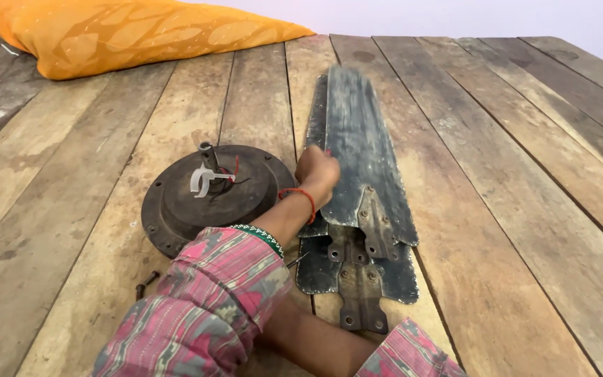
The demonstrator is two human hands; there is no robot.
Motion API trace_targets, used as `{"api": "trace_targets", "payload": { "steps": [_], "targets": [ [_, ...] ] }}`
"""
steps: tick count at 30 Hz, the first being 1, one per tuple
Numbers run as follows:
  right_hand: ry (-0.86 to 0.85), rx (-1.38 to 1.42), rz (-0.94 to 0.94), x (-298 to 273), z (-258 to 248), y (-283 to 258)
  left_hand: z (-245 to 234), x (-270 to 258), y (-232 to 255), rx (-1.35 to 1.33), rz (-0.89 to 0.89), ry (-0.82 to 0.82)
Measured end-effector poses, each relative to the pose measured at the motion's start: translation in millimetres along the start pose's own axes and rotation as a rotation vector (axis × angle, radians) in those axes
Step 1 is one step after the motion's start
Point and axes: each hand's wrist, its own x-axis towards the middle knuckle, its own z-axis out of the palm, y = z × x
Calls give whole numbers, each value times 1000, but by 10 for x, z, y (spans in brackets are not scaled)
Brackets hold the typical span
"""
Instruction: The person attaches ceiling fan blades to the motor housing using a screwdriver and screws. They align each blade, insert screws, and tighten them to secure the blades in place.
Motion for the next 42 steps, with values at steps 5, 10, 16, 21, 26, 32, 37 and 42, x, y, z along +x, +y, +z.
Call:
{"api": "trace_targets", "payload": {
  "steps": [5,10,16,21,26,32,37,42],
  "targets": [
    [1,-4,14,-47,-27,25,-65,13,-53,22,-20,-146],
    [9,-20,20,-24,-49,55,-220,-92,35,-16,61,-289],
    [16,-102,0,8,-84,29,-714,-645,86,524,1037,1],
    [96,-234,-119,40,-182,-43,-1258,-1009,4,1234,1117,-235],
    [-160,-296,26,58,-264,-96,-1341,-981,-251,1467,1272,21],
    [151,-395,-281,2,-513,-289,-1440,-877,-596,1245,1476,-79],
    [77,-529,-346,-29,-675,-412,-1850,-963,-790,1023,1640,-133],
    [54,-582,-277,-112,-805,-362,-2333,-1024,-1006,993,1696,-172]
  ]
}}
